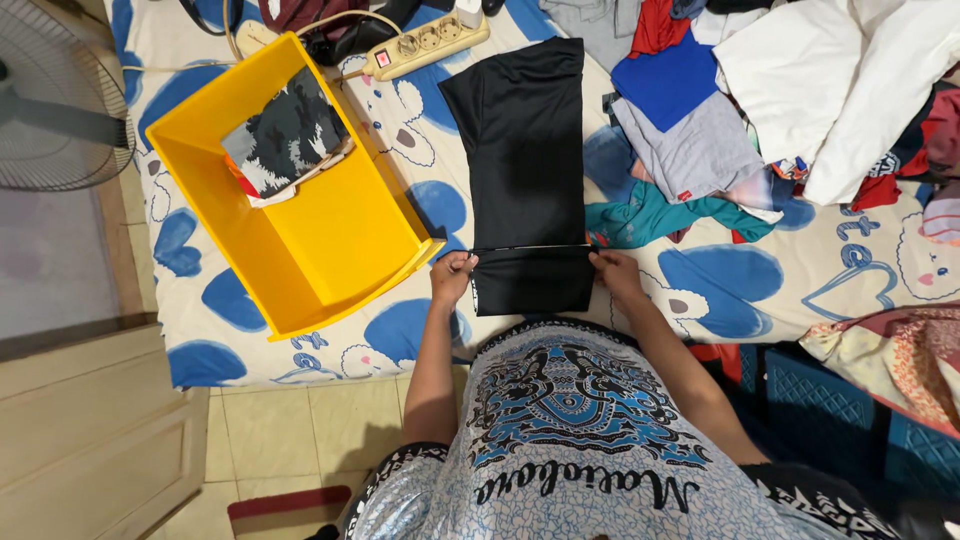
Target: The person folds a black t-shirt and places it into a yellow plastic drawer located on a bed.
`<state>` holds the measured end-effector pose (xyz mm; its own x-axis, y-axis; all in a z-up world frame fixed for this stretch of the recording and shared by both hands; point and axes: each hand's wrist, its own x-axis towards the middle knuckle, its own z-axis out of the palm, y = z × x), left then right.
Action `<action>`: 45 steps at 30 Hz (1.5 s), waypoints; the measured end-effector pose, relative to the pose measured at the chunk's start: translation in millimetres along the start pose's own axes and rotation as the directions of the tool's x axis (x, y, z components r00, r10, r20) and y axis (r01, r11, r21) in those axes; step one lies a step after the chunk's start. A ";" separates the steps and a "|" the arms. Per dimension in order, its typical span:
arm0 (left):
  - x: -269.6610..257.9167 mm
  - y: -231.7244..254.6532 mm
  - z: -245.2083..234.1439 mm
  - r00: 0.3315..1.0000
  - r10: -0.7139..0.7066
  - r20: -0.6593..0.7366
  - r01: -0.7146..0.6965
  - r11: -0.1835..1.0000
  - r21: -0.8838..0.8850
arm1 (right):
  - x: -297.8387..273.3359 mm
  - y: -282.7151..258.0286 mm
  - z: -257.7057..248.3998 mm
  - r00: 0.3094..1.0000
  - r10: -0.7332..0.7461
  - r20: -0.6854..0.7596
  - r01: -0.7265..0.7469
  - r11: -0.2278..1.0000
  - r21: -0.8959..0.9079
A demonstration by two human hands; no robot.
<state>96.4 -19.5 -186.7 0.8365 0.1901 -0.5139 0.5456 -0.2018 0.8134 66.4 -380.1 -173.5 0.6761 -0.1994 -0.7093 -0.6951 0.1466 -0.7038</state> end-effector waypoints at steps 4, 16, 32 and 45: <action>2.6 9.7 5.4 0.998 -0.008 -0.061 0.003 0.997 -0.083 | 2.3 -10.3 8.8 0.999 0.047 -0.028 -0.046 0.998 0.033; 2.4 17.5 9.7 0.990 -0.023 -0.136 0.031 0.998 0.053 | 4.0 -16.4 7.8 0.999 0.033 0.015 -0.032 0.996 -0.089; 2.4 24.8 5.7 0.987 -0.079 -0.142 0.082 0.996 0.021 | -1.1 -19.5 6.1 0.998 0.062 0.025 -0.061 0.996 -0.059; 22.2 36.4 7.1 0.977 0.194 0.088 -0.200 0.978 0.065 | 6.3 -40.2 17.5 0.999 0.027 0.023 -0.029 0.997 0.067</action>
<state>135.2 -29.4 -170.5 0.9277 0.0623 -0.3681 0.3693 -0.2978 0.8803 102.9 -370.3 -150.4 0.6625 -0.1731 -0.7288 -0.6961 0.2171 -0.6843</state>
